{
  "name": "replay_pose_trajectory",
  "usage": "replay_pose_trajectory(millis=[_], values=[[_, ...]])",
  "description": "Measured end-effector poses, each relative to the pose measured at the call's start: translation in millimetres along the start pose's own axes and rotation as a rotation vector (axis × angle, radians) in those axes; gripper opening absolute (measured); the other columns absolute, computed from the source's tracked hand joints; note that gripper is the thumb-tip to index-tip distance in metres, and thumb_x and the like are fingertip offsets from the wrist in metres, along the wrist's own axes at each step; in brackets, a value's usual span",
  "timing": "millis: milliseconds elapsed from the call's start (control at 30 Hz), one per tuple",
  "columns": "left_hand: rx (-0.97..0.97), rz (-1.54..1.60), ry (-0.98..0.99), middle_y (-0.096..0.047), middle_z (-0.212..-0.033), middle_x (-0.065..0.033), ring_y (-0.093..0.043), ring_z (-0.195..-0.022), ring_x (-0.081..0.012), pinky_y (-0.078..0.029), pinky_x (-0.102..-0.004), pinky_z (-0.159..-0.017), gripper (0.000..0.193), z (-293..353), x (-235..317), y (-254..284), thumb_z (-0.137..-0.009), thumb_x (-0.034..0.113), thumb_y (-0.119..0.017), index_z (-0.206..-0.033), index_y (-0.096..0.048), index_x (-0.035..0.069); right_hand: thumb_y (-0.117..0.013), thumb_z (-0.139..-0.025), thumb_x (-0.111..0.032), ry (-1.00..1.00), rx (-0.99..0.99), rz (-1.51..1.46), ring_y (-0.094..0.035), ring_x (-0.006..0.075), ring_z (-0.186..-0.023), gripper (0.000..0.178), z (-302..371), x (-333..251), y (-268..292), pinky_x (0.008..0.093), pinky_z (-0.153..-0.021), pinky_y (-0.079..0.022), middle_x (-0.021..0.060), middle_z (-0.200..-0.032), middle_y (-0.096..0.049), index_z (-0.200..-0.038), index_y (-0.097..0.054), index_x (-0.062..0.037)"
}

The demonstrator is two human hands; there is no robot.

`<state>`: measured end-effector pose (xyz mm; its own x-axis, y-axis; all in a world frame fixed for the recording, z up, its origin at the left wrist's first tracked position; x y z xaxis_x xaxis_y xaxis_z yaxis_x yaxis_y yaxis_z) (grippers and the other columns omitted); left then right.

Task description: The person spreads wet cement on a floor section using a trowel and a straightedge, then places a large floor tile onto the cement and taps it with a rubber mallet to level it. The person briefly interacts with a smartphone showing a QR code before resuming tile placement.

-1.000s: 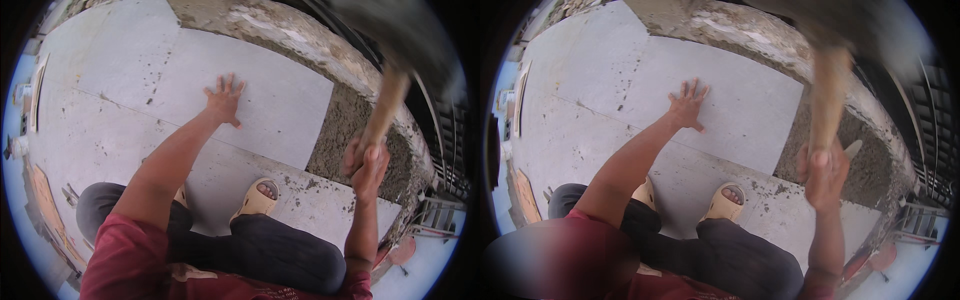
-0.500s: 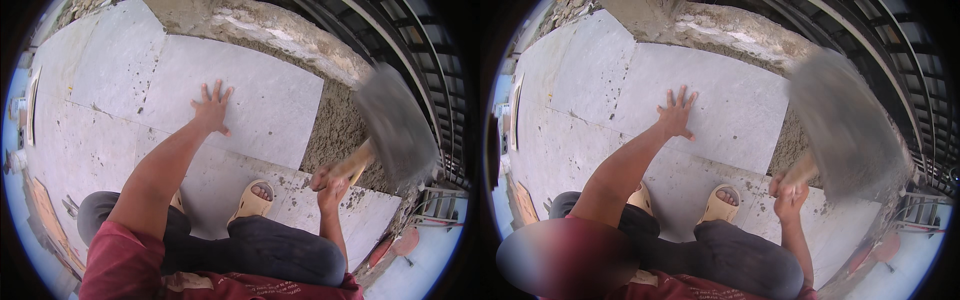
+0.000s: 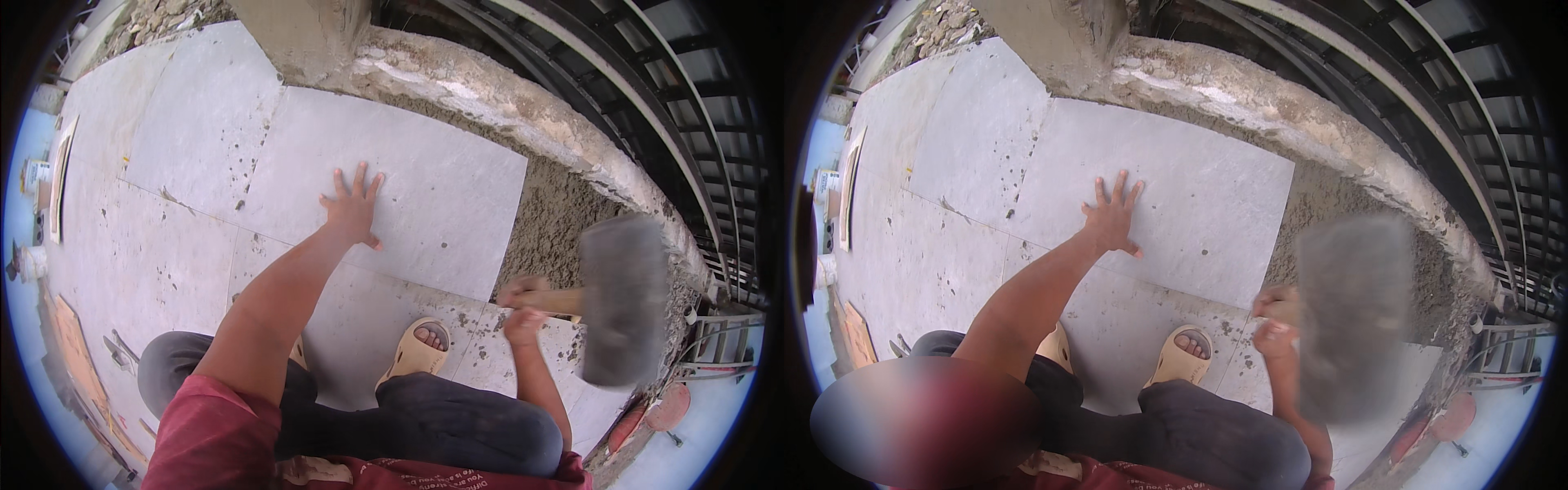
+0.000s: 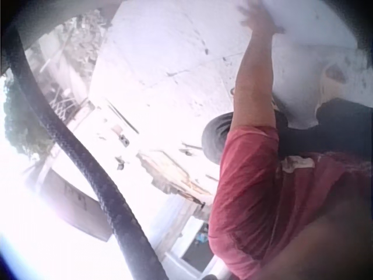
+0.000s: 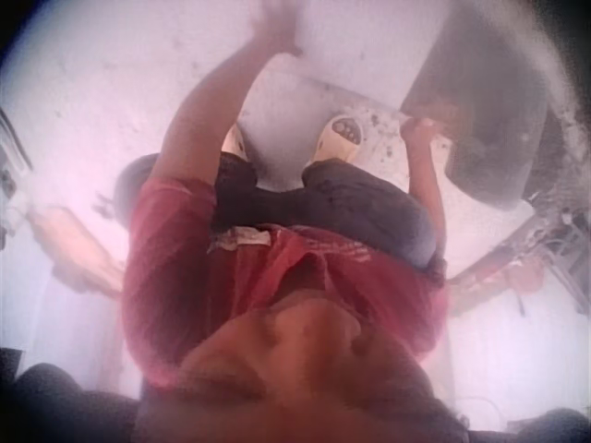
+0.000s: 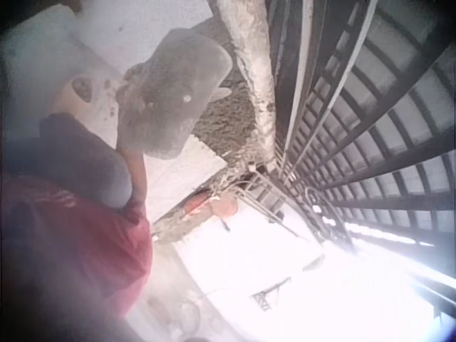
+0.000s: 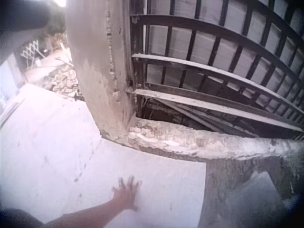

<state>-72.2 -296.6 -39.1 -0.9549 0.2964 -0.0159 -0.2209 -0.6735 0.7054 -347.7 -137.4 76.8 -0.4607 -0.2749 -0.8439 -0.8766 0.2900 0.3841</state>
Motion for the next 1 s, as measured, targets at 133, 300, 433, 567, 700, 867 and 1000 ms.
replay_pose_trajectory(millis=[133,300,433,567,700,867,1000], values=[[0.011,-0.002,-0.030,0.013,-0.165,-0.0114,0.001,-0.147,-0.0529,-0.037,-0.0706,-0.104,0.146,-4.9,17.1,2.9,-0.055,0.064,-0.087,-0.159,0.007,0.024,-0.046,-0.101,-0.054,-0.839,-0.431,0.365,-0.048,0.0122,-0.057,0.057,64.7,115.0,4.8,0.0285,-0.052,-0.040,-0.0016,-0.060,-0.048,-0.071,-0.050,-0.0060],[0.011,0.030,0.015,0.014,-0.165,-0.0099,0.001,-0.147,-0.0529,-0.036,-0.0708,-0.105,0.147,1.4,-13.8,-10.4,-0.054,0.063,-0.088,-0.159,0.007,0.024,-0.047,-0.100,-0.057,-0.584,-0.076,-0.022,-0.051,0.0123,-0.049,0.057,-29.9,25.4,-0.4,0.0273,-0.046,-0.041,0.0019,-0.057,-0.051,-0.076,-0.055,-0.0057],[0.002,0.059,-0.010,0.014,-0.165,-0.0087,0.001,-0.147,-0.0532,-0.034,-0.0709,-0.106,0.146,-0.3,-3.1,-4.2,-0.055,0.062,-0.089,-0.159,0.007,0.025,-0.049,-0.100,-0.055,-0.180,0.104,-0.218,-0.049,0.0095,-0.045,0.054,-7.2,33.1,-16.9,0.0259,-0.041,-0.039,0.0023,-0.057,-0.052,-0.081,-0.056,-0.0058],[0.016,0.058,-0.049,0.014,-0.165,-0.0083,0.001,-0.147,-0.0529,-0.034,-0.0709,-0.106,0.144,-4.6,5.3,-0.2,-0.056,0.061,-0.089,-0.159,0.007,0.026,-0.049,-0.101,-0.049,-0.537,-0.335,0.384,-0.052,0.0138,-0.051,0.052,34.1,112.0,-18.0,0.0295,-0.048,-0.039,0.0027,-0.058,-0.052,-0.079,-0.056,-0.0027],[-0.008,-0.160,-0.066,0.012,-0.165,-0.0102,-0.003,-0.147,-0.0536,-0.038,-0.0690,-0.103,0.145,-2.5,-37.1,-12.5,-0.054,0.058,-0.091,-0.159,0.005,0.029,-0.049,-0.100,-0.051,-0.712,-0.229,-0.059,-0.052,0.0145,-0.051,0.050,-31.5,32.9,-13.0,0.0297,-0.049,-0.042,0.0023,-0.058,-0.051,-0.085,-0.056,-0.0039],[-0.009,-0.151,-0.078,0.010,-0.166,-0.0112,-0.008,-0.146,-0.0542,-0.042,-0.0661,-0.100,0.146,1.5,-65.3,-11.2,-0.051,0.050,-0.094,-0.159,0.002,0.033,-0.050,-0.099,-0.052,-0.044,-0.200,-0.100,-0.054,0.0158,-0.055,0.050,22.9,2.6,-15.1,0.0314,-0.052,-0.045,0.0035,-0.061,-0.053,-0.090,-0.057,-0.0035],[-0.001,-0.149,-0.075,0.010,-0.165,-0.0116,-0.009,-0.146,-0.0544,-0.044,-0.0654,-0.098,0.145,-4.7,-54.7,-10.2,-0.052,0.050,-0.094,-0.159,0.002,0.032,-0.056,-0.099,-0.046,-0.376,-0.631,0.289,-0.054,0.0151,-0.059,0.045,79.8,69.0,-5.9,0.0316,-0.056,-0.045,0.0033,-0.071,-0.059,-0.095,-0.060,-0.0013]])
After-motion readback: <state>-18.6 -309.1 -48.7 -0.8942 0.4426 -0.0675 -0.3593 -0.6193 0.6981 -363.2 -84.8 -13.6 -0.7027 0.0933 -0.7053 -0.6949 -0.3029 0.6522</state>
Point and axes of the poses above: each hand's wrist, its own z-axis away from the middle knuckle, its own y-axis out of the back of the hand, x = y × z, the point moved 5 cm from there along -z, towards the middle knuckle
